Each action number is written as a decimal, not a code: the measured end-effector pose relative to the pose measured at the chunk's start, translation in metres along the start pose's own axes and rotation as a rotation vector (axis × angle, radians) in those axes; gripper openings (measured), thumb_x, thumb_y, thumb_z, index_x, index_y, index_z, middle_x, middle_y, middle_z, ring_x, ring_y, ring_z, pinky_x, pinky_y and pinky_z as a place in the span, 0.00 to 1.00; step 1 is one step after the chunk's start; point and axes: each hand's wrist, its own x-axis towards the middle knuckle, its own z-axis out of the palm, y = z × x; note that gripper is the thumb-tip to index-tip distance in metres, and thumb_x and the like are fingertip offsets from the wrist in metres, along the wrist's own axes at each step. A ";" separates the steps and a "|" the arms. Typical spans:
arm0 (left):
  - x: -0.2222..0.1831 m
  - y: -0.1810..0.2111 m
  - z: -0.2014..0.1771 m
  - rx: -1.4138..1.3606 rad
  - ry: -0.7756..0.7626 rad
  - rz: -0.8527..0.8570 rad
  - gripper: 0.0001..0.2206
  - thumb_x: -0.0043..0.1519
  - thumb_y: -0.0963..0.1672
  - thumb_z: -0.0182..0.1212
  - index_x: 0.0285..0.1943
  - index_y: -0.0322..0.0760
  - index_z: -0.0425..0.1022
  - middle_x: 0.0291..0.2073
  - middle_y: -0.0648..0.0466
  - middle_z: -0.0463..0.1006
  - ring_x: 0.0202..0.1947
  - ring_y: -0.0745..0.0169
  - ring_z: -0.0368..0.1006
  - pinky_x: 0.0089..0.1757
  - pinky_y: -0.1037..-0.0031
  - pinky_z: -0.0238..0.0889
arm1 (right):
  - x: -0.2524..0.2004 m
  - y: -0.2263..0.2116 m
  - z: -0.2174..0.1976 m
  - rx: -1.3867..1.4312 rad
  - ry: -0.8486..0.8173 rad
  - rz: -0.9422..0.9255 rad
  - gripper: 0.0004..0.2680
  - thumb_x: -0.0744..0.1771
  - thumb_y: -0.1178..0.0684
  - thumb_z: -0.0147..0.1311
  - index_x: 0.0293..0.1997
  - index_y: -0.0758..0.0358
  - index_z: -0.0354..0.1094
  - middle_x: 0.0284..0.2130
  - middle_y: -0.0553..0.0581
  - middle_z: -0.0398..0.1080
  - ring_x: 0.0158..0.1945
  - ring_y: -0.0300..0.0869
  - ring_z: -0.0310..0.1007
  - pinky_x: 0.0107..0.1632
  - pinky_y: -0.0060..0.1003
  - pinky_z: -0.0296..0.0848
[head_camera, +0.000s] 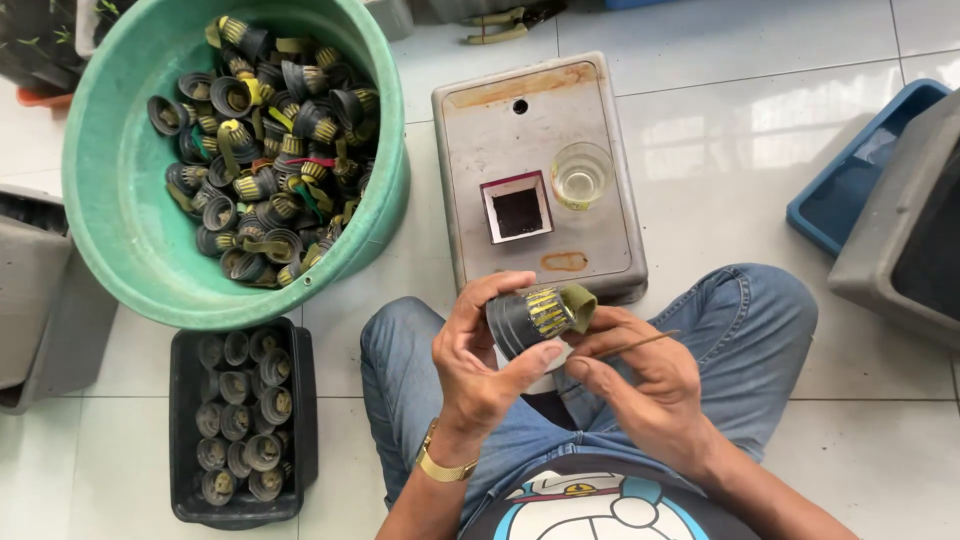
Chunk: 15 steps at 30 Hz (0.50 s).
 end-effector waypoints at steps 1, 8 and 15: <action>0.000 -0.001 -0.001 0.003 0.003 0.002 0.30 0.52 0.36 0.74 0.66 0.27 0.70 0.57 0.47 0.74 0.53 0.64 0.75 0.54 0.73 0.73 | 0.001 -0.005 -0.003 0.003 -0.003 -0.003 0.04 0.63 0.61 0.64 0.38 0.68 0.75 0.46 0.62 0.77 0.47 0.45 0.81 0.48 0.34 0.77; 0.012 0.008 -0.001 0.089 -0.151 -0.029 0.34 0.51 0.34 0.69 0.71 0.30 0.68 0.60 0.47 0.74 0.57 0.62 0.74 0.58 0.74 0.69 | 0.025 -0.040 -0.024 -0.195 0.123 -0.151 0.04 0.62 0.60 0.61 0.36 0.67 0.73 0.55 0.68 0.70 0.55 0.51 0.74 0.57 0.40 0.72; 0.014 0.004 0.011 0.271 -0.174 0.094 0.35 0.51 0.36 0.75 0.71 0.32 0.67 0.54 0.45 0.80 0.55 0.56 0.79 0.58 0.70 0.70 | 0.005 0.019 -0.020 0.509 -0.054 0.200 0.02 0.65 0.63 0.59 0.39 0.71 0.75 0.55 0.65 0.72 0.57 0.44 0.72 0.58 0.38 0.73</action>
